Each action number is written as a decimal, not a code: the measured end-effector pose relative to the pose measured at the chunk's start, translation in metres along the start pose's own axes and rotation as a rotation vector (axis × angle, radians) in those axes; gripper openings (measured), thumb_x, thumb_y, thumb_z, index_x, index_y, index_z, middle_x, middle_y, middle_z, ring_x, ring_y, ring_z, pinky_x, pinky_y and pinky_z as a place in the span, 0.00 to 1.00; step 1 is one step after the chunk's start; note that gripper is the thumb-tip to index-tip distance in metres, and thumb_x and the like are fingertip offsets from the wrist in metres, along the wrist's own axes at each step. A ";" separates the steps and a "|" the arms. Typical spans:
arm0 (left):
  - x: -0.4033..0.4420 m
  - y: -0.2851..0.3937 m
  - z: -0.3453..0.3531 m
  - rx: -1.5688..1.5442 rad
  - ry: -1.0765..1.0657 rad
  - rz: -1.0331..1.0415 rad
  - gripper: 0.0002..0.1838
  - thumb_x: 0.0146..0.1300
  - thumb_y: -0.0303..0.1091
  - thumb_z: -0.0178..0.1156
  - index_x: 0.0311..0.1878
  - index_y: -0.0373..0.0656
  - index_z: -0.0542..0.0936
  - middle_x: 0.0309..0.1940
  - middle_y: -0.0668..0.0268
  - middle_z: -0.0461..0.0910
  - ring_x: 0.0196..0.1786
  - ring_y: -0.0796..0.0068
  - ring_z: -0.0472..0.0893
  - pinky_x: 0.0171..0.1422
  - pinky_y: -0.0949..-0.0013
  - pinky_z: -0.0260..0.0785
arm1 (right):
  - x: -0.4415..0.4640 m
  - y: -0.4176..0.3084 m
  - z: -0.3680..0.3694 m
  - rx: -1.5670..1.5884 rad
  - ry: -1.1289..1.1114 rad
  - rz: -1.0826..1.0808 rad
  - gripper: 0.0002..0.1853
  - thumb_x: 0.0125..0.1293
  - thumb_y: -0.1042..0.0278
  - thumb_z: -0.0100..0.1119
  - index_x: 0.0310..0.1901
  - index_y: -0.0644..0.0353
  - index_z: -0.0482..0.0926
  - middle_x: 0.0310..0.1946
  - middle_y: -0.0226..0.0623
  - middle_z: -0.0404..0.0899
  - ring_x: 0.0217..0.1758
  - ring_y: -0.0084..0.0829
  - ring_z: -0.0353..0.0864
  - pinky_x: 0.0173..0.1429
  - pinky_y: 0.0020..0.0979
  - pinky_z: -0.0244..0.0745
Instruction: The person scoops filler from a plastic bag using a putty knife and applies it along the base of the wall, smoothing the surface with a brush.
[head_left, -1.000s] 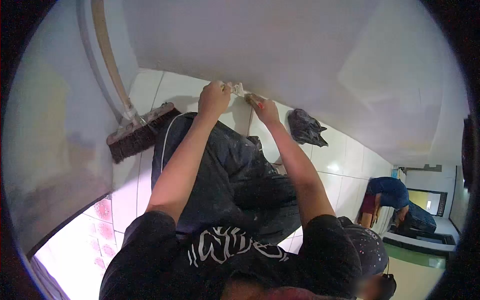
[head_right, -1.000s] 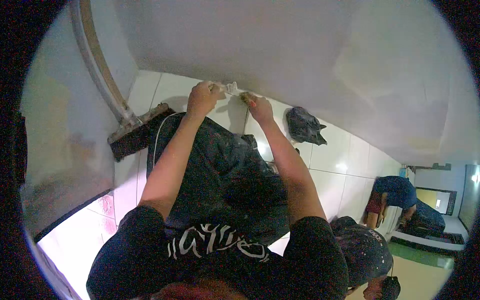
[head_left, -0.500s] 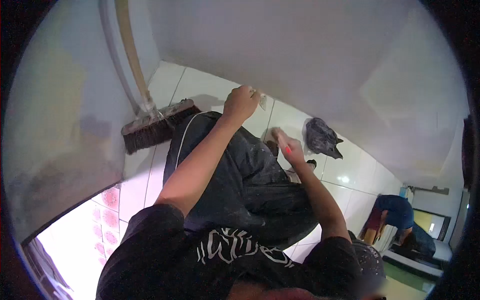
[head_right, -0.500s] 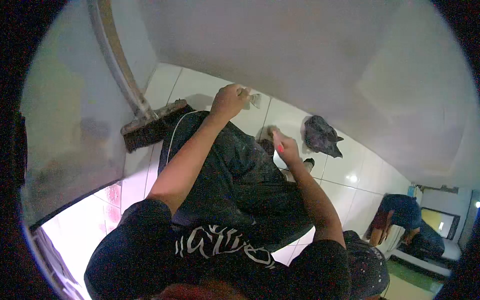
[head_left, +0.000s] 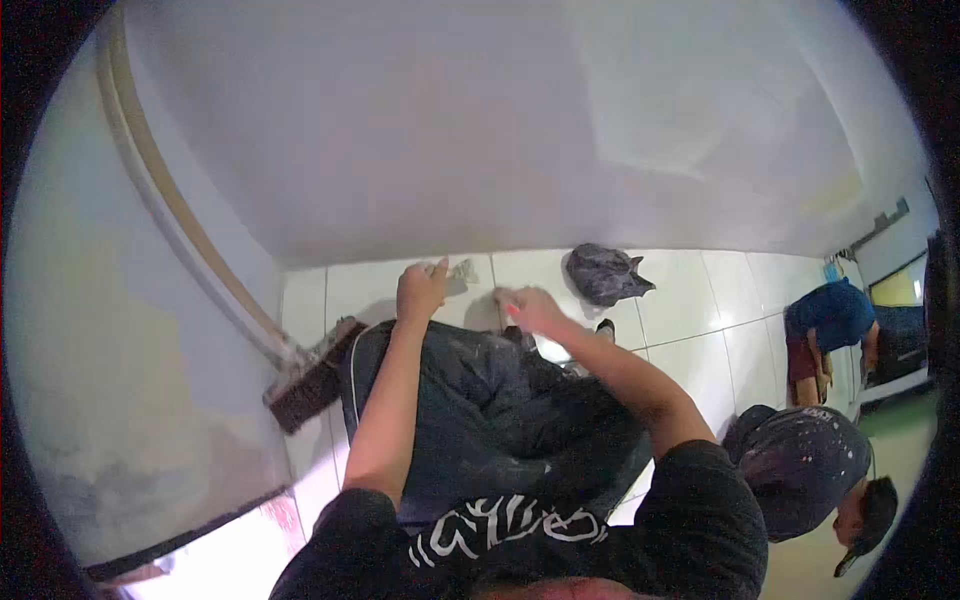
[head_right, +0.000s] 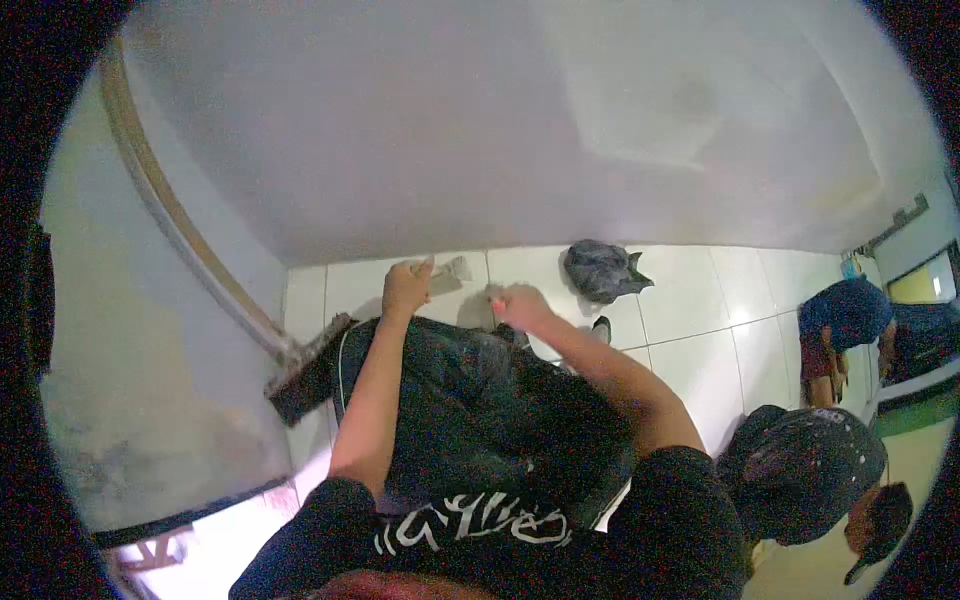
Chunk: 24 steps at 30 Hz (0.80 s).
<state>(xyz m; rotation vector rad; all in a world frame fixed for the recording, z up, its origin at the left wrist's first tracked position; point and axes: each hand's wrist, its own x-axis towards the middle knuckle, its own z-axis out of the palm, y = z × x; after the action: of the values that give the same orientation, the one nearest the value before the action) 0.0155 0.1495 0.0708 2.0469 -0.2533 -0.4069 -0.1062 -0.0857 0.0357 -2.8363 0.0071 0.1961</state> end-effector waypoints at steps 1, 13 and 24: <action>-0.001 -0.001 0.003 -0.020 0.005 0.005 0.27 0.68 0.53 0.57 0.41 0.32 0.82 0.21 0.55 0.82 0.23 0.65 0.84 0.36 0.62 0.75 | -0.018 -0.007 -0.002 0.052 0.002 -0.029 0.17 0.68 0.47 0.48 0.49 0.41 0.82 0.33 0.52 0.82 0.39 0.54 0.82 0.46 0.52 0.77; -0.005 -0.013 0.020 -0.303 -0.165 -0.145 0.22 0.70 0.46 0.58 0.45 0.31 0.80 0.27 0.55 0.85 0.28 0.68 0.87 0.23 0.70 0.76 | -0.116 0.026 -0.061 0.877 0.539 0.459 0.23 0.66 0.51 0.61 0.54 0.60 0.81 0.39 0.36 0.86 0.39 0.30 0.86 0.50 0.31 0.79; -0.014 -0.038 0.030 -0.241 -0.268 -0.063 0.25 0.69 0.46 0.60 0.51 0.28 0.78 0.35 0.53 0.86 0.31 0.70 0.87 0.25 0.75 0.75 | -0.158 0.053 -0.082 1.325 1.003 0.494 0.19 0.69 0.56 0.61 0.52 0.63 0.79 0.37 0.34 0.81 0.33 0.24 0.83 0.29 0.27 0.80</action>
<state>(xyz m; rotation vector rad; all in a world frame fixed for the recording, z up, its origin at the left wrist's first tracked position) -0.0082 0.1483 0.0267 1.7656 -0.2866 -0.7177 -0.2531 -0.1626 0.1190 -1.3183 0.7278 -0.8165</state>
